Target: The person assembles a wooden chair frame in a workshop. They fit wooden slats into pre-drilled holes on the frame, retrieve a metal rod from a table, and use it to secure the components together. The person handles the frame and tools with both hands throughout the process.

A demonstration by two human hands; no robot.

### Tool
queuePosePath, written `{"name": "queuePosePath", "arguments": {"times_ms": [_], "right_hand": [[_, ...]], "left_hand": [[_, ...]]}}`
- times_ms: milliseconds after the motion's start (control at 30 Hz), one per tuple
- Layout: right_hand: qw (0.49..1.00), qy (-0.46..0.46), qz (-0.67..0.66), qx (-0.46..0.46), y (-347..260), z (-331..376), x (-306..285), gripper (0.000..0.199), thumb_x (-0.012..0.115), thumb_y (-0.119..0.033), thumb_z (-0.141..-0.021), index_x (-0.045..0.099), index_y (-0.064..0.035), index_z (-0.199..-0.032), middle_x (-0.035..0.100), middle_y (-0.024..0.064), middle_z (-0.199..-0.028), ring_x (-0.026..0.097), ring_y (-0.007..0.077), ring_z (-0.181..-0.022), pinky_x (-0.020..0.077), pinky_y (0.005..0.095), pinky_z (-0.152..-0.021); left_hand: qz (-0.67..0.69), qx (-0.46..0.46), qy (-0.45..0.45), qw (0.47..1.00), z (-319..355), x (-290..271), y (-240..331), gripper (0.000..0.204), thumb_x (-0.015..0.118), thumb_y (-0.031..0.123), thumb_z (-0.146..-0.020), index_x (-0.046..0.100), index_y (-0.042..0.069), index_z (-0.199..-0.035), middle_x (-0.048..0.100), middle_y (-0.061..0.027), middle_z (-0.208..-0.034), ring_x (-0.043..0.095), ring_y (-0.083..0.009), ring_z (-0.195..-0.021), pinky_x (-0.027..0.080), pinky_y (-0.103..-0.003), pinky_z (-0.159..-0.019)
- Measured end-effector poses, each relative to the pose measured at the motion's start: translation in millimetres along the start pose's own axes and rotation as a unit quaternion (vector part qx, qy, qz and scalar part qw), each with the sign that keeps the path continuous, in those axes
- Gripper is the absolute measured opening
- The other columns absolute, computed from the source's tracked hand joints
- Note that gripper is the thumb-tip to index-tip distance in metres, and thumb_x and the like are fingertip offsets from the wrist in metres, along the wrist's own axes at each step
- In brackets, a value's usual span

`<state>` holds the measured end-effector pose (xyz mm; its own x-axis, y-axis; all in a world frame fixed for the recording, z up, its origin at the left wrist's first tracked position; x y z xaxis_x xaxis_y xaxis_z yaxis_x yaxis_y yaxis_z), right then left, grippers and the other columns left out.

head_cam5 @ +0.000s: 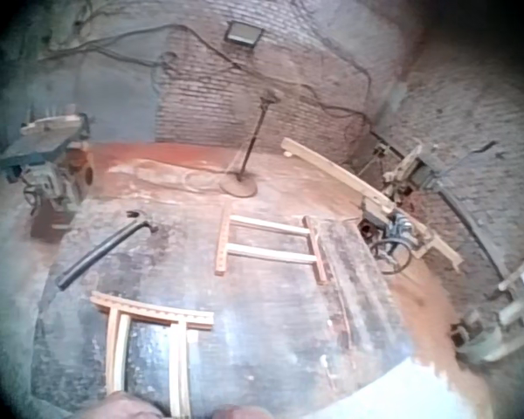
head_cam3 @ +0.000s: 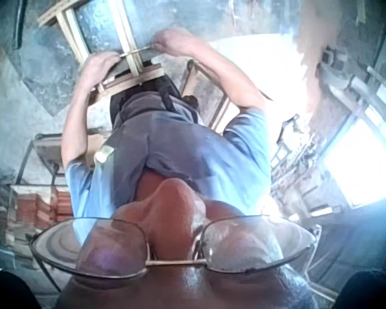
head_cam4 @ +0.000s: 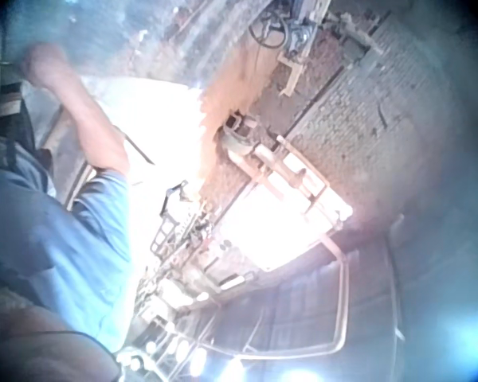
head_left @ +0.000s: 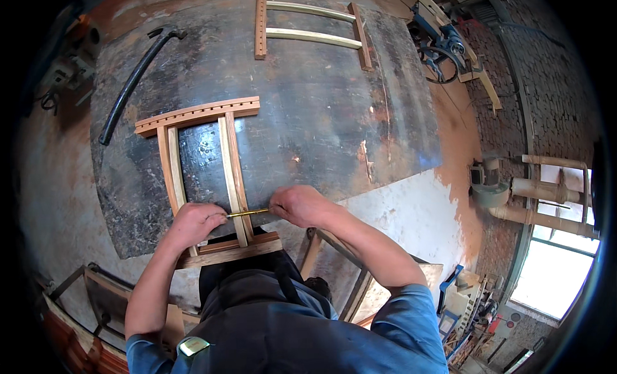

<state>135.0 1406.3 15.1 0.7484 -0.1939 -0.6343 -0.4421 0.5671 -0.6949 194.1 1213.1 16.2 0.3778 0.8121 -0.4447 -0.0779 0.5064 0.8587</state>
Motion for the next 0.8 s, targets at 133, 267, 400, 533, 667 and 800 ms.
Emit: {"name": "queuePosePath", "arguments": {"times_ms": [133, 267, 400, 533, 667, 800], "right_hand": [[0.999, 0.032, -0.001, -0.003, -4, 0, -8, 0.014, 0.059, -0.021, -0.086, 0.060, -0.0066, -0.085, 0.063, 0.0136, -0.086, 0.061, 0.0368, -0.082, 0.0479, 0.0448, -0.069], [0.997, -0.035, 0.019, 0.067, -8, 0, -10, 0.013, 0.059, -0.020, -0.086, 0.060, -0.0063, -0.086, 0.063, 0.0148, -0.085, 0.061, 0.0369, -0.083, 0.0478, 0.0452, -0.069], [0.999, -0.042, -0.001, 0.034, 2, 0, 5, 0.013, 0.057, -0.018, -0.087, 0.061, -0.0059, -0.088, 0.063, 0.0156, -0.086, 0.061, 0.0372, -0.085, 0.0481, 0.0452, -0.071], [1.000, -0.013, -0.014, -0.002, 4, 1, 7, 0.011, 0.058, -0.017, -0.086, 0.062, -0.0063, -0.088, 0.063, 0.0145, -0.086, 0.061, 0.0366, -0.085, 0.0483, 0.0446, -0.072], [1.000, 0.007, -0.006, -0.009, 0, 0, 2, 0.009, 0.060, -0.015, -0.084, 0.062, -0.0075, -0.088, 0.062, 0.0135, -0.085, 0.061, 0.0362, -0.083, 0.0482, 0.0441, -0.071], [0.999, -0.007, 0.023, 0.024, -8, 0, -4, 0.009, 0.062, -0.015, -0.083, 0.062, -0.0072, -0.087, 0.062, 0.0141, -0.085, 0.060, 0.0365, -0.084, 0.0480, 0.0441, -0.070]], "left_hand": [[0.033, -0.016, -0.002, 0.999, 0, 2, 0, 0.011, 0.066, 0.013, -0.084, 0.070, 0.004, -0.088, 0.068, -0.0134, -0.077, 0.067, -0.0288, -0.071, 0.053, -0.036, -0.065], [0.025, -0.016, 0.002, 1.000, -1, 2, -2, 0.011, 0.067, 0.014, -0.085, 0.070, 0.004, -0.089, 0.068, -0.0133, -0.077, 0.067, -0.0287, -0.071, 0.053, -0.035, -0.064], [0.007, 0.001, -0.004, 1.000, -1, 2, 0, 0.012, 0.067, 0.015, -0.085, 0.070, 0.004, -0.089, 0.067, -0.0134, -0.077, 0.067, -0.0288, -0.070, 0.052, -0.035, -0.064], [0.008, 0.015, -0.012, 1.000, -1, 4, -2, 0.012, 0.068, 0.016, -0.085, 0.070, 0.004, -0.089, 0.067, -0.0135, -0.077, 0.066, -0.0288, -0.069, 0.052, -0.035, -0.063], [0.014, 0.003, -0.013, 1.000, 0, 5, -3, 0.012, 0.067, 0.015, -0.085, 0.069, 0.003, -0.089, 0.067, -0.0136, -0.076, 0.066, -0.0285, -0.068, 0.052, -0.035, -0.063], [0.017, 0.002, 0.000, 1.000, 0, 4, 1, 0.012, 0.066, 0.013, -0.085, 0.069, 0.003, -0.089, 0.067, -0.0139, -0.077, 0.067, -0.0285, -0.068, 0.052, -0.035, -0.063]]}}
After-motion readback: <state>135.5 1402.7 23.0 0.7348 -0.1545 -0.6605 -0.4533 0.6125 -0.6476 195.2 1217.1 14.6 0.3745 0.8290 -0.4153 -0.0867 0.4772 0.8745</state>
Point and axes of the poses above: each hand's wrist, its own z-axis away from the middle knuckle, its own x-axis out of the palm, y = z × x, the point moved 8 cm from there along -z, towards the middle knuckle
